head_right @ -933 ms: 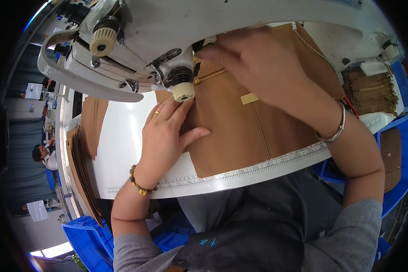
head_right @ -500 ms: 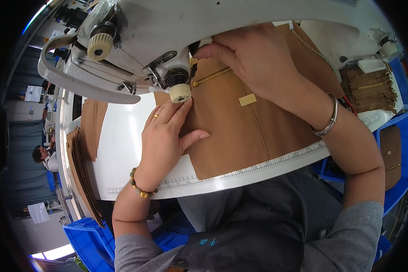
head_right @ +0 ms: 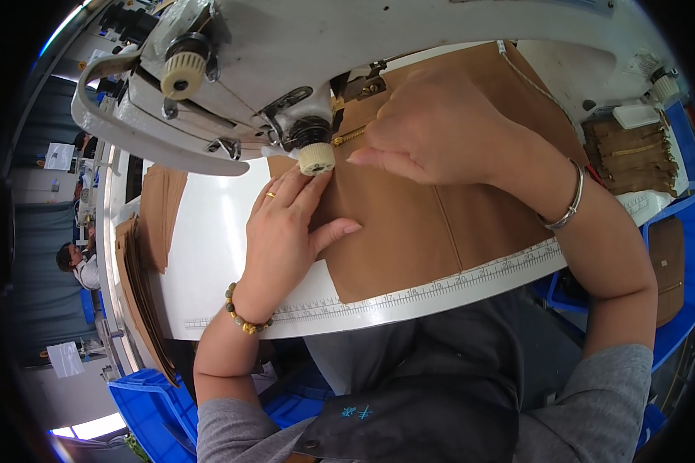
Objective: Sewing a zipper and components onto a leather piece using an industrial sewing machine.
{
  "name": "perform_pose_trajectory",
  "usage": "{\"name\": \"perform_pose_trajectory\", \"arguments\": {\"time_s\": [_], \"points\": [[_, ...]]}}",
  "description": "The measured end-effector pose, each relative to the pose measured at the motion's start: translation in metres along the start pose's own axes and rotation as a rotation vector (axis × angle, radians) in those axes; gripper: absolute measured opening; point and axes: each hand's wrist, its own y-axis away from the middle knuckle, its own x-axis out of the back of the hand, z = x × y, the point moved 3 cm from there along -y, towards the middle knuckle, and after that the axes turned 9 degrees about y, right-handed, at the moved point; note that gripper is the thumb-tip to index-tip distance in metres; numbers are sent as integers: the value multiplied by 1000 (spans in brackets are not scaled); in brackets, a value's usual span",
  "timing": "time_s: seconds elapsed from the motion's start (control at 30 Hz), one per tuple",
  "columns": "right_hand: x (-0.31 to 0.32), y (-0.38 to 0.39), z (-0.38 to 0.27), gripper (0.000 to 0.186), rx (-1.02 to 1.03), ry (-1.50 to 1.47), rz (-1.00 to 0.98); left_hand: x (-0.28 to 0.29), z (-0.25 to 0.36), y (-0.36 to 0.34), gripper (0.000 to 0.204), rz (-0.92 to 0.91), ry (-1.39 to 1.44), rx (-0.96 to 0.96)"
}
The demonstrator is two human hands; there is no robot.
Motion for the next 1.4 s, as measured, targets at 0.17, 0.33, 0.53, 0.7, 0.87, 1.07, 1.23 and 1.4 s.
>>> {"name": "perform_pose_trajectory", "arguments": {"time_s": [0.17,0.33,0.53,0.7,0.87,1.07,1.23,1.4], "points": [[10,-2,-27,37,145,-40,26,-3,-2,2,72,9,-9,5],[30,-8,-84,23,181,-116,-22,-5,-7,3,64,-23,-14,22],[29,-38,-127,107,-328,-417,36,1,-6,8,57,-33,251,86],[25,-75,-133,112,-524,-386,285,5,2,16,59,101,396,18],[14,-71,-145,65,-622,-688,434,-5,-5,19,59,164,925,54],[35,-59,-131,42,-405,-569,367,-14,-8,25,54,-16,436,16],[47,-58,-151,44,-460,-943,217,-21,8,36,56,-1,391,-39],[45,-54,-146,40,-348,-555,347,-19,7,46,58,-25,377,-86]]}}
